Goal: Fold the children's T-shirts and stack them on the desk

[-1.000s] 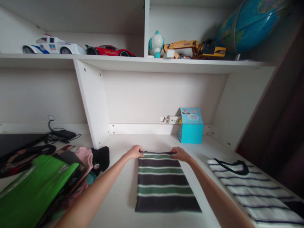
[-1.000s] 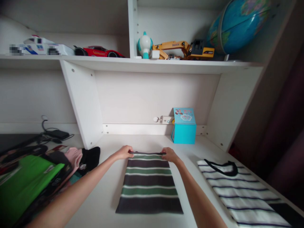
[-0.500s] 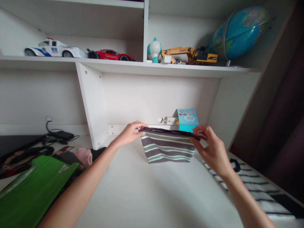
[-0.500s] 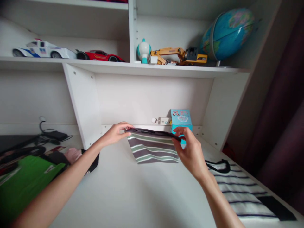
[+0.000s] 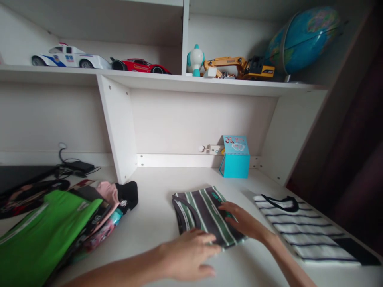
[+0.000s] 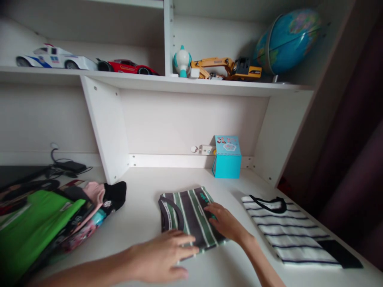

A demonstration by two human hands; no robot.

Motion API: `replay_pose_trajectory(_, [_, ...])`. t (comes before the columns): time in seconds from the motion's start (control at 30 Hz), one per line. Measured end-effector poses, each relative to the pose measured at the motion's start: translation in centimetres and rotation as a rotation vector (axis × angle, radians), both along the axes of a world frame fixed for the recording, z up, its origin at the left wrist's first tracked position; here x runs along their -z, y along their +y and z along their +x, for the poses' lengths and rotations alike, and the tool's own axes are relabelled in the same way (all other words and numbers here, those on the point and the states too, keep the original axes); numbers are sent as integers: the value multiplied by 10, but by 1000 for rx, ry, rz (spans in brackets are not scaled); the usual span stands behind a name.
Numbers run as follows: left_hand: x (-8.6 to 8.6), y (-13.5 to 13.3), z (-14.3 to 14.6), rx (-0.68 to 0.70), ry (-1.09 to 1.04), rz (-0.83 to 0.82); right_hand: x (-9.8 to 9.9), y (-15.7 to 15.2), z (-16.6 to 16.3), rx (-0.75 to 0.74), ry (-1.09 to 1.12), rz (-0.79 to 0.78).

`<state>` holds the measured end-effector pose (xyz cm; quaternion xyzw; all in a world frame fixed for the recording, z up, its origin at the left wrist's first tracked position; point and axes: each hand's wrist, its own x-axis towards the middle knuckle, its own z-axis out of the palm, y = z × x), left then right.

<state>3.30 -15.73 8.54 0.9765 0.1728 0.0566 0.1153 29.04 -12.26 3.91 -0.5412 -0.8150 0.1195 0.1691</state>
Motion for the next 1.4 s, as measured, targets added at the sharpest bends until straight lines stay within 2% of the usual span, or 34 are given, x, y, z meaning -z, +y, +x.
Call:
replay_pose_trajectory(0.07, [12,-16,5,-3,52,21,21,0,5,62,-75,-10])
replay_pose_trajectory(0.13, [22,-10,0,-102,50,40,26,-17,-2,142,-144,9])
replay_pose_trajectory(0.2, [27,11,-11,-245,27,61,19,-42,-16,192,-188,16])
replay_pose_trajectory(0.33, [30,61,-36,-512,15,85,-6,-76,-33,100,-79,-35])
replay_pose_trajectory(0.4, [32,75,-44,-607,4,32,-8,-73,-27,207,-69,-1])
replay_pose_trajectory(0.5, [38,81,-47,-673,-41,-38,5,-51,-8,436,-158,57])
replay_pose_trajectory(0.63, [55,82,-43,-718,-191,-149,30,-26,-5,422,-130,-23])
replay_pose_trajectory(0.73, [63,86,-42,-765,-353,-339,37,-20,-19,454,-69,-34])
replay_pose_trajectory(0.8, [62,86,-43,-798,-447,-499,38,-19,-25,473,-24,-47])
replay_pose_trajectory(0.93, [47,77,-40,-749,-590,-829,33,-21,-21,483,118,-50])
replay_pose_trajectory(1.0, [42,68,-35,-739,-628,-879,28,-25,-15,472,211,-40])
replay_pose_trajectory(1.1, [38,53,-17,-716,-642,-806,16,-37,-3,448,302,3])
replay_pose_trajectory(1.2, [35,38,13,-548,-678,-723,3,-57,20,476,259,76])
replay_pose_trajectory(1.3, [30,28,54,-404,-716,-689,-7,-78,60,581,134,153])
replay_pose_trajectory(1.4, [29,24,104,-320,-727,-690,-15,-96,117,702,43,214])
